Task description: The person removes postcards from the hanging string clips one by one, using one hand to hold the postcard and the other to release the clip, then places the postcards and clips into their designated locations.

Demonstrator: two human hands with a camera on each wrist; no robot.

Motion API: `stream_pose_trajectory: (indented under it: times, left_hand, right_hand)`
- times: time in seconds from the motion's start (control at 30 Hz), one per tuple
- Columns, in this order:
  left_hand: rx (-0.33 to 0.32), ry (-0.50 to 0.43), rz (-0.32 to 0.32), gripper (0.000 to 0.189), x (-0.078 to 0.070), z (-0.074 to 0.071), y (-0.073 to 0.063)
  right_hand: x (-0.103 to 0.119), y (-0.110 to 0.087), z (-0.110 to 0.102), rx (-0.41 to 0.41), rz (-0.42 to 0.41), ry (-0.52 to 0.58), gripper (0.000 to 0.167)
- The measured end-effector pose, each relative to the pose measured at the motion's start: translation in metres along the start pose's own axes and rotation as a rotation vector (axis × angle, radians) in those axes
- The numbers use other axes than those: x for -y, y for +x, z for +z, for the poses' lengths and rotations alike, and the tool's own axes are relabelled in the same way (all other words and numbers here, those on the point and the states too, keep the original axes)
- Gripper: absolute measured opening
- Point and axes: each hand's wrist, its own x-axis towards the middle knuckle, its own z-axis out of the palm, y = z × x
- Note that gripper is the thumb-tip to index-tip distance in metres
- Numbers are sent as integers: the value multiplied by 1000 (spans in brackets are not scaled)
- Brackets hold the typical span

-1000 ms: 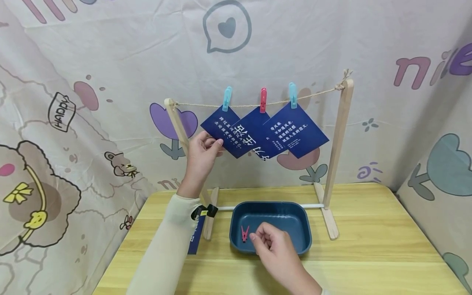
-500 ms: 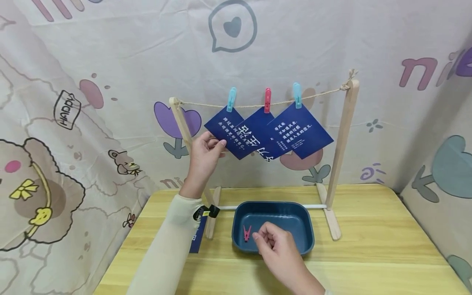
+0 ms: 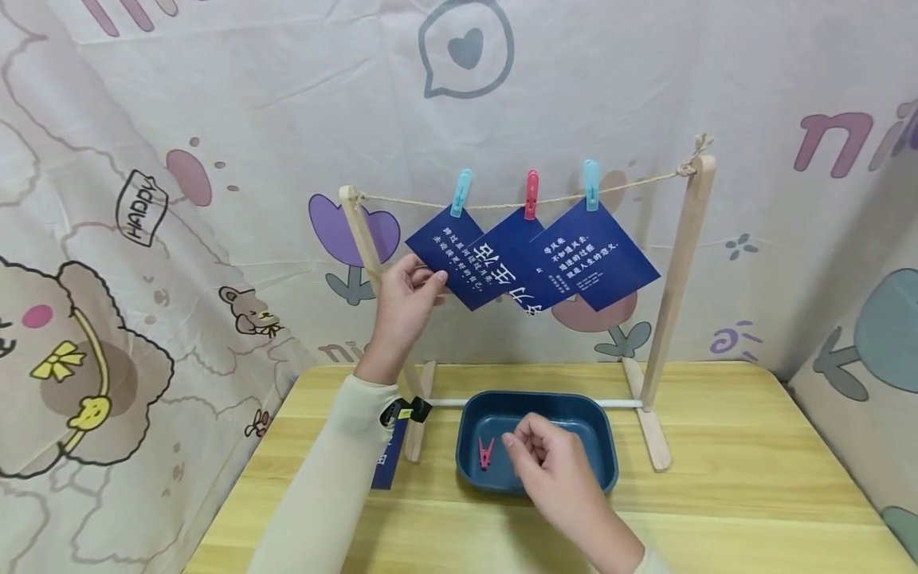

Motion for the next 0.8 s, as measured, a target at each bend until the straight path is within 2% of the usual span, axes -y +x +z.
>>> stream_pose_trajectory:
  times: [0.23,0.63,0.8]
  left_hand:
    - [12,-7,-2,23,-2,0,0]
    - [-9,35,-7,23,-3,3,-3]
    - [-18,34,-7,22,-4,4,-3]
  right_hand:
    - [24,22,-13,-2,-85,-58,23]
    - [61,65,-31,3,-259,-161,25]
    - [77,84,-36,11,-322,-168,24]
